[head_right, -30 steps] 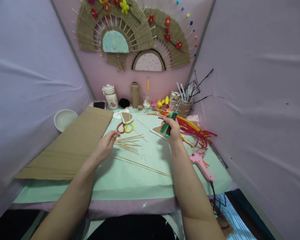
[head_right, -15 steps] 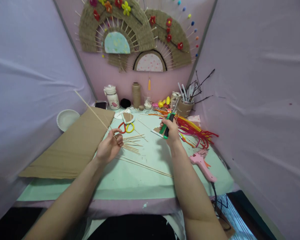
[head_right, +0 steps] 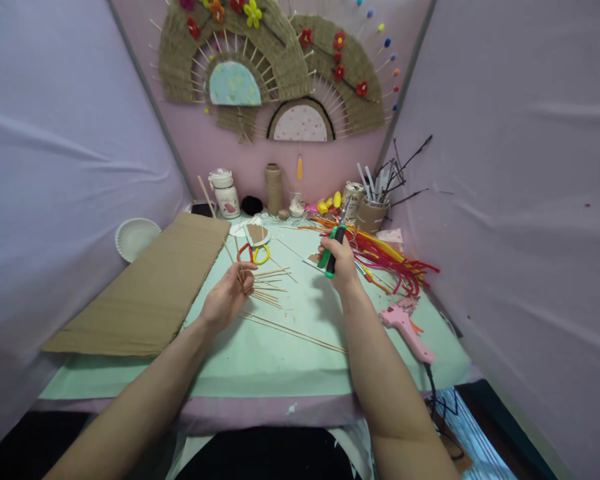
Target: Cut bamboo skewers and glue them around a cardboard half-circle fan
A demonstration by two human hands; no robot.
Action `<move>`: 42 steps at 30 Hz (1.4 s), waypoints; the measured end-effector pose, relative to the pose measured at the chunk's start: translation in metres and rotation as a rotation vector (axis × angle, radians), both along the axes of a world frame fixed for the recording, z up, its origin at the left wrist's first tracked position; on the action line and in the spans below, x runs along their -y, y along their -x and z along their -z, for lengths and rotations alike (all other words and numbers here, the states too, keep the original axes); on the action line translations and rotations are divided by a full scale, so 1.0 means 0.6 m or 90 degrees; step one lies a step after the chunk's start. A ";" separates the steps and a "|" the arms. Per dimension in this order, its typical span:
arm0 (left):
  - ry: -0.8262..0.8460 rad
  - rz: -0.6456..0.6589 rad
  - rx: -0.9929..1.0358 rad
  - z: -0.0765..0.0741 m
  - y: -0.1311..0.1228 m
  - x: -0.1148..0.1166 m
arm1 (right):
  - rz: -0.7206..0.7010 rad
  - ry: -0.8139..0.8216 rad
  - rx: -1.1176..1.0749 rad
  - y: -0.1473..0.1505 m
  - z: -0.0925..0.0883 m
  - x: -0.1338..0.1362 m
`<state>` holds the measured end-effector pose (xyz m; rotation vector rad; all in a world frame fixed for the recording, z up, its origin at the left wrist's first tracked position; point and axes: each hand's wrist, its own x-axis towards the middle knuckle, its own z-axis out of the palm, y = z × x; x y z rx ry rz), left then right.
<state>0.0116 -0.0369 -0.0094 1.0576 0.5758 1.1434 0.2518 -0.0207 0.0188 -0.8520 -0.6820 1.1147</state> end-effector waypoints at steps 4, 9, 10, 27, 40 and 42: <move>0.039 -0.044 -0.003 -0.003 -0.001 0.003 | -0.007 -0.002 0.000 0.002 0.001 -0.001; 0.020 -0.091 0.022 -0.005 -0.001 0.003 | -0.012 0.000 0.002 0.005 0.001 0.000; 0.012 -0.096 0.027 -0.006 -0.001 0.002 | -0.013 0.001 0.003 0.005 0.001 0.000; -0.056 -0.089 -0.305 0.003 0.011 -0.002 | -0.013 -0.002 0.005 0.009 -0.002 0.003; -0.295 -0.137 -0.508 -0.001 0.019 -0.003 | -0.013 0.000 0.022 0.011 -0.004 0.005; -0.308 -0.133 -0.533 -0.005 0.018 -0.001 | -0.018 0.001 0.025 0.011 -0.003 0.004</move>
